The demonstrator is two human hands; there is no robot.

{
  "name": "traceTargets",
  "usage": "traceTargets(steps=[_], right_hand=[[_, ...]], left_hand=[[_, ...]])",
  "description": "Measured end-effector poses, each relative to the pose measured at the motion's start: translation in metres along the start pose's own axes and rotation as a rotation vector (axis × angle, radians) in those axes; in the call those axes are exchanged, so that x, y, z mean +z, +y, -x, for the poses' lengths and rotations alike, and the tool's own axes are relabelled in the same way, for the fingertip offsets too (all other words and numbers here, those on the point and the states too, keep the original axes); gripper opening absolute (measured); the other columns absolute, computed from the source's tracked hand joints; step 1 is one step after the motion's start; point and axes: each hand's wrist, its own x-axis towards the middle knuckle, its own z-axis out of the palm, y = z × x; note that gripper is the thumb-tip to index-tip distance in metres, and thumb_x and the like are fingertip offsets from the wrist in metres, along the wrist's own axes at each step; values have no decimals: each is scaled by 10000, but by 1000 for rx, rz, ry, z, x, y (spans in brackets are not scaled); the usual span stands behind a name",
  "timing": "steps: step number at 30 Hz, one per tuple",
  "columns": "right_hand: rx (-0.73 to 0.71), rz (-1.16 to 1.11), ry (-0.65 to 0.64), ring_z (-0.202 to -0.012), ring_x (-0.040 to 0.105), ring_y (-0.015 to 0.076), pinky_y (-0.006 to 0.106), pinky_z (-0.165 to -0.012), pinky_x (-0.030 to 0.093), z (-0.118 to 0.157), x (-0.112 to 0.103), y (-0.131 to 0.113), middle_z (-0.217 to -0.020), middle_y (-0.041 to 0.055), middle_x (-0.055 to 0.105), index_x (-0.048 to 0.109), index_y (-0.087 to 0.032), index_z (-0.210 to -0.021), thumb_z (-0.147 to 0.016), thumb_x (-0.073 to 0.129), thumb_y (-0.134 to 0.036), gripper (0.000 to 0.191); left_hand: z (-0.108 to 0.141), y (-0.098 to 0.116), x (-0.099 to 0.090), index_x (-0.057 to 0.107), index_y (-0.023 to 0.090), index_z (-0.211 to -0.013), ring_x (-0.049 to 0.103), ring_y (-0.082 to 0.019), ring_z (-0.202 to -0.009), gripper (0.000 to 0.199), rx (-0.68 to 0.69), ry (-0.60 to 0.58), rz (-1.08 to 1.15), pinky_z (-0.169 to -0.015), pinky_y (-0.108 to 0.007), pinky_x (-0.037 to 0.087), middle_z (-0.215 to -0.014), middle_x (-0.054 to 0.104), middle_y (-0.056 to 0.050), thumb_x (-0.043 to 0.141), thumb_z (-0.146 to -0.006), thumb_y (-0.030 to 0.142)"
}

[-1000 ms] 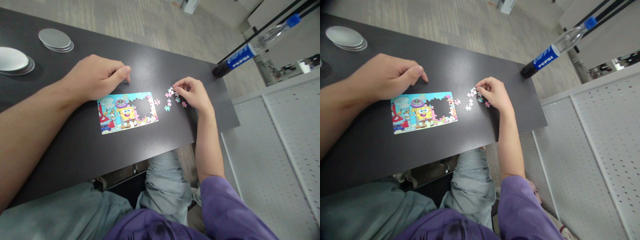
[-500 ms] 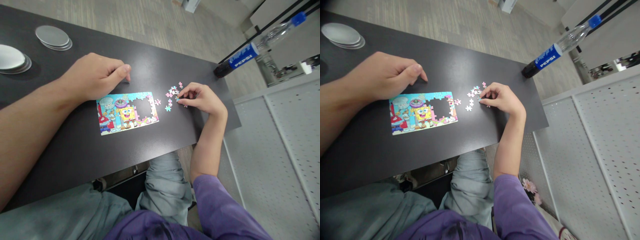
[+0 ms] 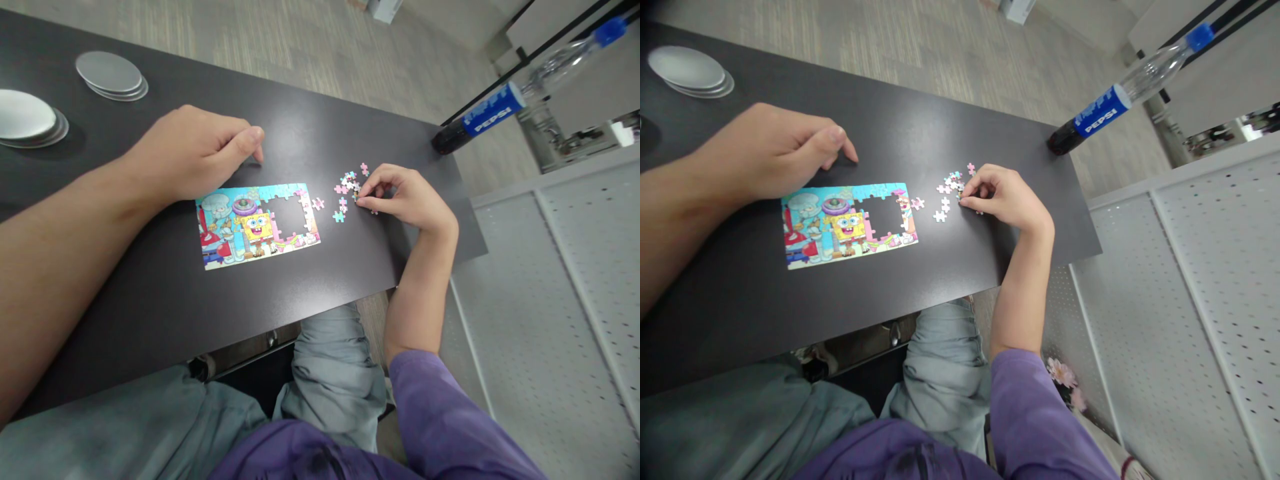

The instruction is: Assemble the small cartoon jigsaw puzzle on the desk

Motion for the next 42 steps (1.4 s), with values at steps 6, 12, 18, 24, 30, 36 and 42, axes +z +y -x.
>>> traceTargets(steps=[6, 12, 18, 24, 30, 36, 42], right_hand=[[20, -1, 59, -782, 705, 242, 513, -814, 578, 3, -1, 1, -1021, 48, 811, 940, -327, -1013, -903, 1095, -436, 219], [3, 16, 24, -813, 715, 269, 518, -851, 579, 3, -2, -1, -1032, 62, 835, 941, -321, -987, -935, 1135, -570, 320], [-18, 11, -29, -975, 725, 313, 521, -933, 601, 3, -2, -4, -1065, 81, 850, 910, -337, -951, -981, 1107, -571, 307], [16, 32, 7, -917, 668, 301, 506, -883, 556, 5, -2, 2, -1041, 72, 843, 912, -341, -1011, -927, 1150, -489, 292], [-1, 31, -4, -922, 686, 288, 493, -876, 558, 5, -3, -5, -1029, 68, 837, 895, -318, -931, -944, 1143, -498, 306], [30, -126, -42, -897, 691, 304, 559, -892, 612, 4, 6, -23, -983, 52, 849, 853, -357, -921, -951, 1128, -656, 408], [-104, -170, -24, -911, 722, 281, 520, -936, 615, -17, 29, -60, -1047, 45, 897, 890, -334, -996, -986, 1110, -609, 352]], left_hand=[[-1, -3, 1, 918, 361, -1140, 654, -299, -784, 793, 18, -2, 21, -808, -499, 437, -921, 828, -33, 301, -1176, 858], [-3, -10, 4, 899, 409, -1032, 637, -312, -741, 827, 77, 50, 102, -789, -518, 415, -864, 828, -28, 332, -1147, 1000], [-2, -9, 4, 936, 418, -1073, 655, -338, -795, 822, 50, 35, 96, -852, -533, 453, -863, 824, -38, 342, -1150, 980], [-2, -9, 3, 951, 414, -1101, 646, -341, -793, 877, 29, 31, 83, -867, -539, 451, -894, 831, -53, 308, -1145, 1009], [0, -8, 3, 937, 354, -1121, 628, -278, -734, 811, 59, 45, 58, -782, -480, 414, -889, 824, -34, 339, -1199, 897], [-1, -9, 4, 927, 385, -1097, 652, -303, -755, 824, 63, 44, 69, -796, -510, 430, -910, 854, -37, 326, -1189, 940], [-3, -10, 5, 910, 388, -1049, 667, -303, -746, 804, 94, 56, 110, -793, -511, 438, -909, 870, -35, 353, -1184, 953]])
